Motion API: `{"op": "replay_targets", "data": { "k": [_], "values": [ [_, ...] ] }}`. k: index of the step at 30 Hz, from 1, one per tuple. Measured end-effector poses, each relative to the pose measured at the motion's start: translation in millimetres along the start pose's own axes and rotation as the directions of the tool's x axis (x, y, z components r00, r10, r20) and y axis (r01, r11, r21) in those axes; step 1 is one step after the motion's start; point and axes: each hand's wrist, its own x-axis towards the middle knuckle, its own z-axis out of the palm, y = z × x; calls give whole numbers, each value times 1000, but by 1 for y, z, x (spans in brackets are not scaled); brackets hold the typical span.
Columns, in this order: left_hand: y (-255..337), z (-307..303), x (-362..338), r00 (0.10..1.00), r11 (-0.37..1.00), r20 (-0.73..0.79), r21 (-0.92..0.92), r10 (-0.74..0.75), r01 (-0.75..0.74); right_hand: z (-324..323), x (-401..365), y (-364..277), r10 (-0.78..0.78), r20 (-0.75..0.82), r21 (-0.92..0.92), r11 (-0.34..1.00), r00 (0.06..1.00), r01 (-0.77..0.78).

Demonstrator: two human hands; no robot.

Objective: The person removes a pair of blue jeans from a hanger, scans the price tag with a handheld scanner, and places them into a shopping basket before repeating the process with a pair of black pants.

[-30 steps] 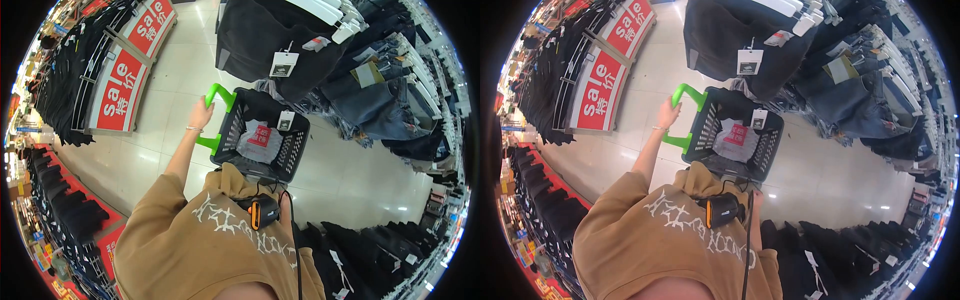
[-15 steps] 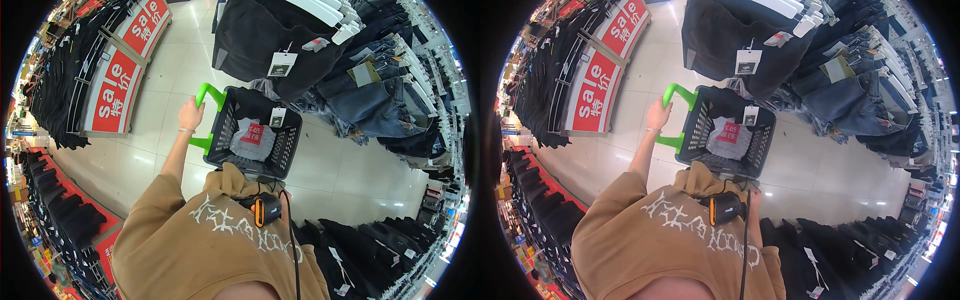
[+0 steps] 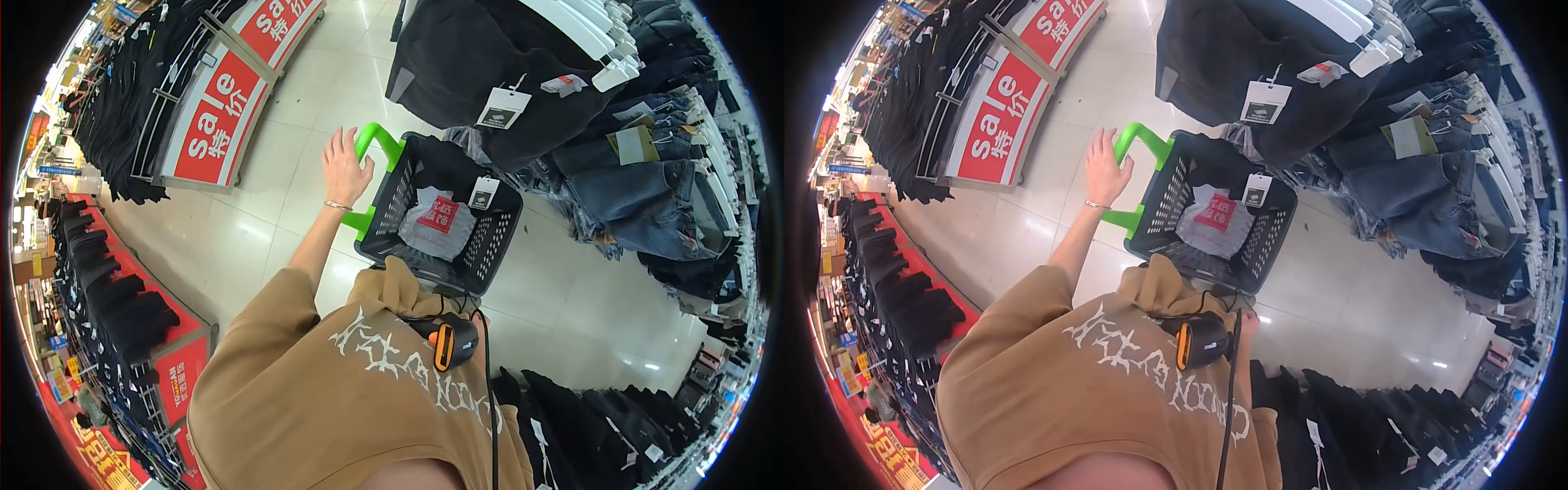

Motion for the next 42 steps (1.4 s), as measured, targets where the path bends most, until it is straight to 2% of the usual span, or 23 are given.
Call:
{"op": "replay_targets", "data": {
  "k": [1, 2, 6, 8, 10, 12, 14, 17, 19, 20, 21, 22, 24, 26, 30, 31, 32, 33, 36, 38, 40, 41, 42],
  "values": [
    [4, -2, -2, 995, 997, -75, 35, 66, -64, -2, 2, 6, 88, 28, 58, 994, 996, -89],
    [9, -2, -5, 980, 989, -146, 74, 134, -125, -3, 4, 13, 89, 30, 54, 994, 996, -90],
    [29, 11, -23, 970, 978, -125, 26, 209, -207, -9, -6, -18, 76, -35, -30, 997, 997, -77],
    [35, 23, -29, 950, 935, -104, -175, 293, -308, -10, -10, -28, 86, -59, -56, 994, 995, -89],
    [42, 32, -29, 939, 919, -98, -191, 331, -344, -13, -15, -30, 144, -113, -44, 988, 983, -150],
    [41, 51, -29, 967, 871, 41, -445, 250, -206, -14, -21, -30, 157, -138, -55, 985, 978, -166],
    [38, 76, -24, 968, 874, 93, -457, 234, -168, -14, -23, -17, 170, -164, -63, 981, 972, -182],
    [20, 135, -16, 947, 859, 293, -511, 132, 38, -14, -25, 7, 137, -133, 41, 990, 982, -132],
    [15, 173, -11, 924, 844, 381, -484, -35, 232, -23, -37, -18, 115, -64, -124, 985, 991, -122],
    [11, 194, -7, 908, 832, 408, -471, -90, 294, -21, -43, -28, 122, -80, -117, 984, 989, -131],
    [14, 203, 0, 815, 772, 526, -403, -244, 492, -17, -50, -37, 178, -102, -65, 981, 979, -185],
    [17, 211, 4, 810, 775, 494, -359, -315, 520, -15, -55, -46, 233, -120, -11, 972, 965, -236],
    [13, 241, 17, 711, 707, 551, -278, -437, 650, -20, -65, -58, 218, -85, 25, 976, 972, -216],
    [17, 248, 30, 689, 736, 582, -215, -431, 642, -28, -83, -81, 251, -28, 148, 958, 968, -244],
    [-12, 323, 51, 623, 631, 625, -255, -470, 732, -38, -99, -58, 439, -132, 67, 898, 889, -434],
    [-2, 315, 56, 536, 532, 719, -270, -443, 802, -40, -104, -52, 442, -117, 91, 897, 889, -433],
    [9, 299, 64, 446, 425, 800, -268, -402, 864, -47, -110, -71, 463, -118, -52, 880, 878, -472],
    [13, 295, 64, 422, 443, 821, -237, -385, 864, -49, -114, -75, 448, -106, -31, 891, 888, -453],
    [18, 293, 52, 492, 514, 776, -257, -394, 819, -55, -120, -79, 444, -99, -2, 895, 891, -446],
    [13, 304, 49, 518, 563, 766, -253, -381, 787, -60, -122, -101, 443, -80, -68, 891, 893, -449],
    [21, 294, 47, 678, 688, 645, -311, -354, 655, -60, -120, -97, 434, -90, -39, 898, 896, -439],
    [27, 293, 46, 678, 690, 645, -311, -352, 654, -58, -118, -94, 428, -100, -73, 897, 898, -435],
    [31, 294, 44, 730, 727, 556, -296, -397, 620, -57, -116, -97, 421, -108, -106, 896, 900, -432]
  ]
}}
